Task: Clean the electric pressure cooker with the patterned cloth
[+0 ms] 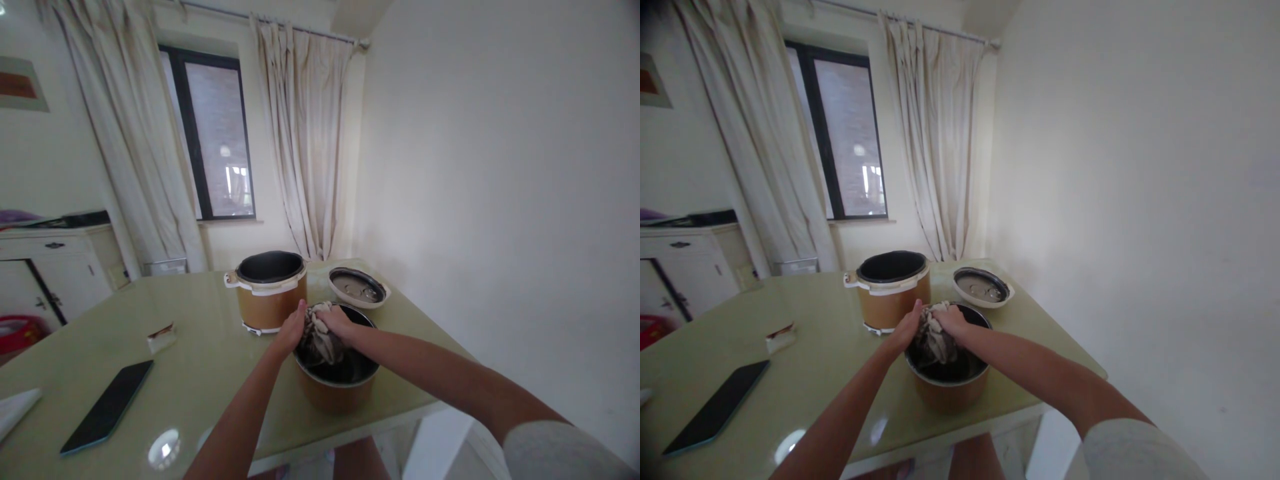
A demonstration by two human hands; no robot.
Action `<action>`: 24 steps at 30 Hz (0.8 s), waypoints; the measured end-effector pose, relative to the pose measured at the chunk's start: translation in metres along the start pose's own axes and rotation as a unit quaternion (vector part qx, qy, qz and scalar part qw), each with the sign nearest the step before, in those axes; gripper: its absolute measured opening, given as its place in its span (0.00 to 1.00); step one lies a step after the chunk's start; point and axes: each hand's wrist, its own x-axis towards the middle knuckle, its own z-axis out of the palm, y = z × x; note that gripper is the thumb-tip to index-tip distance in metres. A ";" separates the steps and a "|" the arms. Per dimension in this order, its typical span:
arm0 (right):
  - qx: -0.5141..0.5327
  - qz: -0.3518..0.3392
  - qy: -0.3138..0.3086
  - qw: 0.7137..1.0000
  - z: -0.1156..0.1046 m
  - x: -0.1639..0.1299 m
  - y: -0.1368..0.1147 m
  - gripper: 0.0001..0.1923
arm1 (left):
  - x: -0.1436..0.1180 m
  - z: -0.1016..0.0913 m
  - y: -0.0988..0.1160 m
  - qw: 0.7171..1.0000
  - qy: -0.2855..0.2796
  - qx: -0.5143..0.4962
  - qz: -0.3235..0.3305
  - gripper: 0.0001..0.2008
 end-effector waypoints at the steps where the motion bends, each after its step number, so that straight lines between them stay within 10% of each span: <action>1: 0.041 0.001 -0.008 0.999 0.001 -0.003 -0.004 0.16 | 0.000 0.000 -0.001 1.000 0.001 -0.004 -0.002 0.47; 5: 0.165 0.033 -0.103 0.980 -0.002 -0.019 -0.017 0.13 | 0.003 0.001 -0.002 0.999 0.031 0.008 -0.024 0.44; 13: -0.206 -0.054 -0.370 0.904 -0.012 -0.031 0.005 0.08 | 0.009 0.005 -0.004 0.995 0.052 0.080 0.031 0.24; 19: -0.406 -0.121 -0.231 0.876 -0.011 -0.027 0.042 0.08 | 0.010 0.005 -0.006 0.993 0.043 0.097 0.046 0.24; 24: -0.528 -0.279 -0.074 0.799 0.002 -0.010 0.042 0.09 | 0.008 0.006 -0.001 0.992 0.038 0.113 0.051 0.22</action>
